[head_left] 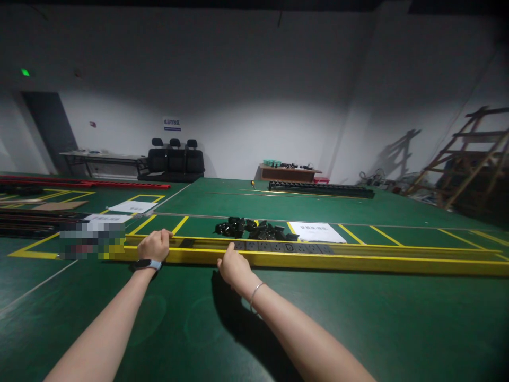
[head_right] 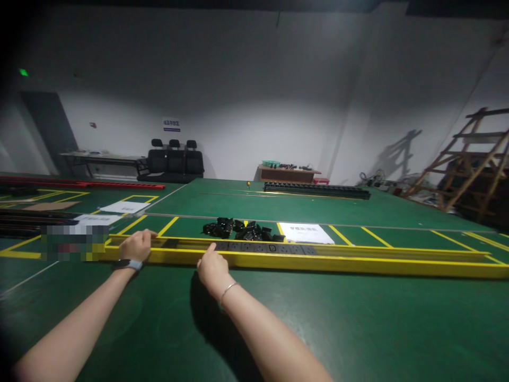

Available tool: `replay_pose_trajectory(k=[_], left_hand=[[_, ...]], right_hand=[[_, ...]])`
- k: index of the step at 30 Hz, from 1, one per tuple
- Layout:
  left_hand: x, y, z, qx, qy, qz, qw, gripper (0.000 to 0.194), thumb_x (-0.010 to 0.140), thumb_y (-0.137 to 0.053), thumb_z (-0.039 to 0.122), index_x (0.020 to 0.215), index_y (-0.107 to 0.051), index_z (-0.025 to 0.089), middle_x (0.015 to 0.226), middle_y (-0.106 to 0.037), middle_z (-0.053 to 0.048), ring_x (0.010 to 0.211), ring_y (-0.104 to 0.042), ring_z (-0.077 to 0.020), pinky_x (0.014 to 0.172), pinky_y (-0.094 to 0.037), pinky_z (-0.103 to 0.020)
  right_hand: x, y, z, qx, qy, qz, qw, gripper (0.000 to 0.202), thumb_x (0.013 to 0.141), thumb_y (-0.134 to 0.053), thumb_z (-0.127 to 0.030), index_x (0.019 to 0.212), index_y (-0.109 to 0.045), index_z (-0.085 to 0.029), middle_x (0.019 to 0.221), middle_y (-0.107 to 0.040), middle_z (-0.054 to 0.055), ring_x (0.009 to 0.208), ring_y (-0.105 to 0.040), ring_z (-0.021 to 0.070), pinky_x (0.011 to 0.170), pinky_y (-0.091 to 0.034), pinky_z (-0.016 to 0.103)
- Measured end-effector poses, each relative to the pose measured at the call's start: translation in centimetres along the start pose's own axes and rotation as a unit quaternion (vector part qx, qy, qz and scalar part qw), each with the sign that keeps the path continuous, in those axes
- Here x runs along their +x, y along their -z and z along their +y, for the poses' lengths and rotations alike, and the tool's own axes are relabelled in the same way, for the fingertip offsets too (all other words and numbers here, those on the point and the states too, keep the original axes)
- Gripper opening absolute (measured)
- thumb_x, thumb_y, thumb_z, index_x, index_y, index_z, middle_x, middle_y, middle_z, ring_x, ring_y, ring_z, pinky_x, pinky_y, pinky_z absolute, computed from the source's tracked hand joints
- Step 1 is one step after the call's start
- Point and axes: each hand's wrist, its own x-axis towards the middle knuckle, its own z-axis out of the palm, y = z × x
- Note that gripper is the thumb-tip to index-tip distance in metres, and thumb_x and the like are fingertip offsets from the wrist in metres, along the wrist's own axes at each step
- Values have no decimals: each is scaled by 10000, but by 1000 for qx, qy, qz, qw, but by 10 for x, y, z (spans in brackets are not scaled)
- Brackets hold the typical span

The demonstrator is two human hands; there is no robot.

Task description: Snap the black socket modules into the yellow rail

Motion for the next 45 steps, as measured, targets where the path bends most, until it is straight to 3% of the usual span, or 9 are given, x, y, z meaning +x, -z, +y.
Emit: replay_pose_trajectory(k=[7, 13, 17, 24, 32, 38, 45], left_hand=[[-1, 0, 2, 20, 4, 4, 1000, 485, 900, -257, 334, 828, -717, 196, 825, -679, -102, 760, -589, -220, 608, -332, -288], [-1, 1, 4, 10, 2, 16, 1000, 467, 896, -275, 322, 797, -714, 195, 813, -680, -96, 755, -585, -212, 607, -317, -283], [-1, 1, 4, 25, -6, 12, 1000, 424, 886, -304, 308, 811, -706, 193, 810, -674, -98, 755, -586, -218, 597, -307, -288], [0, 1, 3, 24, -8, 5, 1000, 412, 882, -310, 291, 812, -704, 193, 798, -668, -98, 745, -582, -215, 598, -301, -282], [0, 2, 4, 19, -7, 9, 1000, 448, 893, -284, 307, 811, -712, 203, 805, -674, -93, 750, -587, -212, 604, -306, -285], [-1, 9, 11, 28, 2, 1, 1000, 423, 869, -312, 291, 808, -720, 197, 773, -664, -94, 728, -583, -211, 585, -299, -279], [-1, 5, 8, 20, 5, 3, 1000, 461, 890, -282, 313, 816, -723, 201, 801, -673, -95, 735, -583, -214, 602, -312, -282]], right_hand=[[6, -12, -9, 16, 12, 0, 1000, 613, 873, -472, -280, 1348, -284, 60, 1016, -633, 274, 953, -640, 306, 778, -504, 387], [27, -26, -45, 85, 156, -42, 983, 680, 844, -493, -308, 1428, -198, -122, 955, -676, 161, 770, -683, 236, 690, -521, 322], [41, -34, -69, 119, 198, -76, 970, 660, 839, -470, -290, 1431, -191, -207, 899, -694, 109, 592, -668, 187, 600, -527, 290], [49, -43, -79, 97, 169, -63, 979, 608, 799, -526, -273, 1366, -312, -229, 966, -683, 123, 668, -685, 203, 641, -539, 315], [40, -27, -72, 87, 138, -87, 983, 604, 788, -533, -268, 1355, -327, -237, 964, -679, 129, 708, -690, 228, 631, -542, 339], [34, -19, -66, 50, 123, -61, 989, 542, 799, -532, -262, 1313, -367, -219, 986, -666, 147, 862, -674, 264, 675, -531, 352], [28, -21, -57, 24, 91, -16, 995, 422, 841, -450, -169, 1258, -394, -197, 966, -668, 139, 875, -667, 258, 692, -519, 353]])
